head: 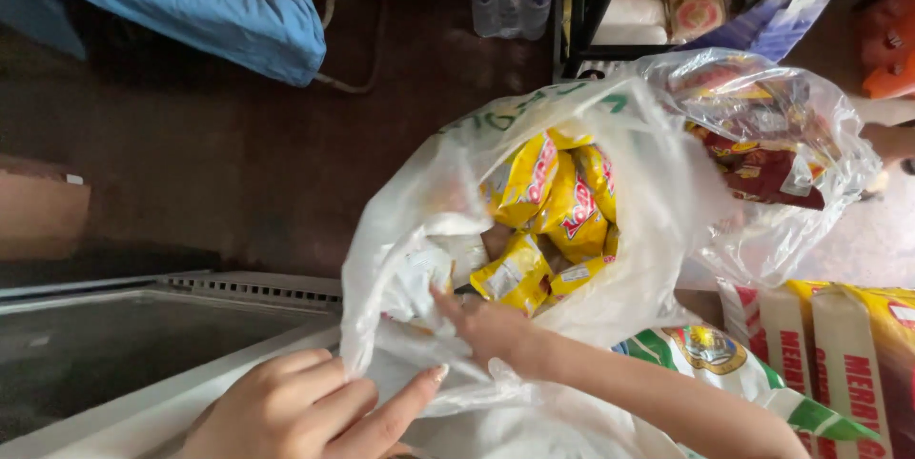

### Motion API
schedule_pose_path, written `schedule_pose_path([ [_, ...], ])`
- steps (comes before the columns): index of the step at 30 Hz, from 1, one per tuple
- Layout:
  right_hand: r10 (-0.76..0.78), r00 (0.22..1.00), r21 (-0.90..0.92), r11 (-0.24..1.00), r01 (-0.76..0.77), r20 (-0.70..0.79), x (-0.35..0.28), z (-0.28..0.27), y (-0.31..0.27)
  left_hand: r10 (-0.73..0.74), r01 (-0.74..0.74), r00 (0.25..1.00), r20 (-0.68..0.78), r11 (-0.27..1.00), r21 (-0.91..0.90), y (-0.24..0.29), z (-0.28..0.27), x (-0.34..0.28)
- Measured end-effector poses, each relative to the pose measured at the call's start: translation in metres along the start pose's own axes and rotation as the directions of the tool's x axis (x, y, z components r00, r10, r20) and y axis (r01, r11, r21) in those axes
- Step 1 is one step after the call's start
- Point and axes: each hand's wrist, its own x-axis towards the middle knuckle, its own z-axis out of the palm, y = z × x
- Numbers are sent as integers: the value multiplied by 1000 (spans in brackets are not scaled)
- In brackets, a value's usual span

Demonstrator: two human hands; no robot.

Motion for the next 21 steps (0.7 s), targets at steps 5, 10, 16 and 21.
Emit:
schedule_pose_path([
  [5,-151,984,471,877,92,90,-44,-73,13,-82,79,993,-80,996,-40,-1,-2,-3],
  [10,210,962,-166,969,-182,173,-127,-64,85,-42,42,997,-57,999,-5,-6,2,1],
  [16,582,799,-397,777,-489,153,-153,-82,80,92,-90,995,28,994,-60,-14,6,3],
  [21,474,880,-555,739,-382,26,-141,-40,117,108,-102,989,104,993,-59,-12,-1,3],
])
